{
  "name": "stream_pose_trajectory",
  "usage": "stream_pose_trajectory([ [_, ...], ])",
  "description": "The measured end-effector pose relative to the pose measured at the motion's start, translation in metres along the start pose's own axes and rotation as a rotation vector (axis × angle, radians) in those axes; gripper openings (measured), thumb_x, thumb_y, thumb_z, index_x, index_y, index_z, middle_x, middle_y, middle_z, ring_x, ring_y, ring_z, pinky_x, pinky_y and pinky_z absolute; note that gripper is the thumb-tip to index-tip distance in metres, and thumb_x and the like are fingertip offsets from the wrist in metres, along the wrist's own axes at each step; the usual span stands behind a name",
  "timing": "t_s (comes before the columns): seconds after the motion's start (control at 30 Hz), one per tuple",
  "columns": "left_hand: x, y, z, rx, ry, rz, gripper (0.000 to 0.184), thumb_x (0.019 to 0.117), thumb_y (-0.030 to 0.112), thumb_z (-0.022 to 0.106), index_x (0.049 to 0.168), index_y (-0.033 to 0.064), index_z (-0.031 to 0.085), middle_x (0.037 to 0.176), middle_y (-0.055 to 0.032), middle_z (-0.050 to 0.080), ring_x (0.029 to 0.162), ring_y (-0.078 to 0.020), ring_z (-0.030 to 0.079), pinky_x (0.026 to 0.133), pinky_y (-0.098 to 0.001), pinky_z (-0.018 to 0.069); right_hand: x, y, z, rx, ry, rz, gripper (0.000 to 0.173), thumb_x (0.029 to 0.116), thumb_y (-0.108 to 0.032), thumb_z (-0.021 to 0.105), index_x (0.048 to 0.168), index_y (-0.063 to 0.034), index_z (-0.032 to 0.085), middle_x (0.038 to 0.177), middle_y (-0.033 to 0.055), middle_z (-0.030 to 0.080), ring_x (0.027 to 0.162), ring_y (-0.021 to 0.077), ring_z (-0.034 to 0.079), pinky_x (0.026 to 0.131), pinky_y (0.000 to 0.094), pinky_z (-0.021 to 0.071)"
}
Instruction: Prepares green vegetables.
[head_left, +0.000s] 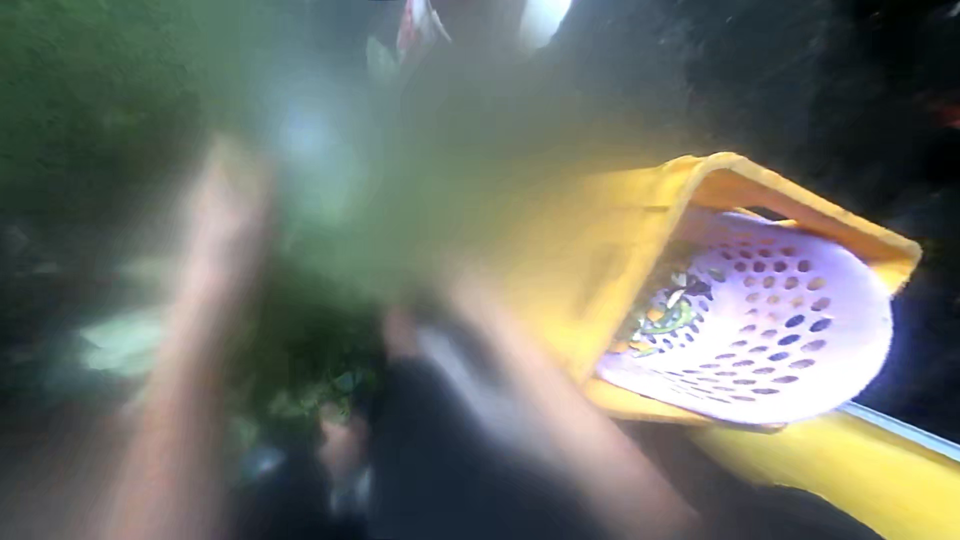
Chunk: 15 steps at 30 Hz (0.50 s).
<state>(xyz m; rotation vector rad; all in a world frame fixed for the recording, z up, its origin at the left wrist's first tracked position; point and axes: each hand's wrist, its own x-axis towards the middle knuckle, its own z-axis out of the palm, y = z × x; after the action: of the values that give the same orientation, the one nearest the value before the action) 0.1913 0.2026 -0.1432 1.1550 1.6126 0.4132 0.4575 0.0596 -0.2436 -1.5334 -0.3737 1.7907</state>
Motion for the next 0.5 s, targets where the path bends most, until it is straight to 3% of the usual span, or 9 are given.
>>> stream_pose_trajectory([
  [0.07,-0.012,-0.015,0.038,0.183,-0.251,0.057,0.037,0.1072,0.033,0.052,0.135,0.0095,0.055,0.080,-0.0076,0.059,0.061,-0.0167,0.058,0.056,-0.0385,0.0529,0.010,-0.006,-0.002,0.273,-0.185,-0.052,0.075,0.0892,-0.025,0.075,0.155,-0.0198,0.039,0.145,0.0024,0.058,0.125,0.0193,0.061,0.097,0.0396,0.0567],
  [0.1,-0.017,-0.033,0.061,0.266,-0.356,0.122,0.033,0.1058,0.035,0.056,0.130,0.0118,0.057,0.077,-0.0106,0.062,0.060,-0.0218,0.060,0.055,-0.0431,0.0533,0.015,-0.011,0.005,0.382,-0.262,-0.062,0.082,0.0843,-0.024,0.081,0.155,-0.0204,0.038,0.143,0.0026,0.059,0.124,0.0186,0.062,0.097,0.0386,0.0569],
  [0.13,-0.019,-0.053,0.084,0.346,-0.433,0.189,0.031,0.1044,0.036,0.059,0.127,0.0146,0.059,0.074,-0.0107,0.064,0.059,-0.0246,0.062,0.054,-0.0459,0.0537,0.019,-0.016,0.015,0.464,-0.273,-0.079,0.074,0.0844,-0.018,0.081,0.148,-0.0184,0.044,0.134,0.0038,0.064,0.117,0.0182,0.065,0.095,0.0377,0.0584],
  [0.17,-0.018,-0.071,0.104,0.416,-0.493,0.237,0.032,0.1040,0.034,0.060,0.130,0.0157,0.058,0.073,-0.0114,0.065,0.060,-0.0276,0.064,0.056,-0.0492,0.0548,0.024,-0.017,0.024,0.506,-0.242,-0.098,0.065,0.0897,-0.013,0.074,0.148,-0.0150,0.047,0.131,0.0070,0.068,0.114,0.0186,0.068,0.092,0.0352,0.0592],
  [0.23,-0.016,-0.098,0.131,0.542,-0.529,0.290,0.047,0.1042,0.030,0.059,0.147,0.0138,0.049,0.077,-0.0145,0.069,0.066,-0.0337,0.069,0.064,-0.0549,0.0575,0.038,-0.009,0.034,0.528,-0.057,-0.098,0.025,0.1035,-0.011,0.053,0.128,-0.0084,0.057,0.106,0.0106,0.073,0.099,0.0205,0.072,0.088,0.0359,0.0602],
  [0.27,-0.014,-0.106,0.138,0.600,-0.507,0.305,0.047,0.1038,0.033,0.060,0.145,0.0117,0.050,0.076,-0.0145,0.069,0.067,-0.0350,0.069,0.065,-0.0559,0.0575,0.046,0.001,0.036,0.502,0.044,-0.105,0.018,0.1058,-0.014,0.051,0.118,-0.0070,0.061,0.095,0.0103,0.072,0.090,0.0209,0.073,0.083,0.0372,0.0609],
  [0.37,-0.010,-0.099,0.144,0.651,-0.486,0.250,0.047,0.0992,0.035,0.066,0.134,0.0045,0.056,0.090,-0.0190,0.071,0.081,-0.0392,0.071,0.072,-0.0604,0.0572,0.066,0.026,0.032,0.410,0.126,-0.238,0.020,0.1065,-0.022,0.054,0.111,-0.0047,0.062,0.088,0.0098,0.069,0.088,0.0232,0.072,0.084,0.0415,0.0607],
  [0.43,-0.010,-0.074,0.138,0.492,-0.525,0.149,0.050,0.0986,0.035,0.068,0.135,0.0035,0.056,0.106,-0.0203,0.070,0.094,-0.0380,0.070,0.082,-0.0603,0.0565,0.067,0.018,0.037,0.307,0.160,-0.296,0.020,0.1076,-0.021,0.051,0.111,-0.0028,0.060,0.091,0.0126,0.071,0.092,0.0252,0.073,0.089,0.0432,0.0604],
  [0.5,-0.009,-0.058,0.130,0.324,-0.579,0.054,0.048,0.1015,0.041,0.061,0.137,0.0087,0.057,0.105,-0.0169,0.071,0.091,-0.0322,0.070,0.078,-0.0558,0.0576,0.066,0.004,0.048,0.186,0.202,-0.350,0.017,0.1072,-0.015,0.051,0.113,-0.0002,0.058,0.095,0.0149,0.074,0.094,0.0242,0.074,0.091,0.0420,0.0603],
])
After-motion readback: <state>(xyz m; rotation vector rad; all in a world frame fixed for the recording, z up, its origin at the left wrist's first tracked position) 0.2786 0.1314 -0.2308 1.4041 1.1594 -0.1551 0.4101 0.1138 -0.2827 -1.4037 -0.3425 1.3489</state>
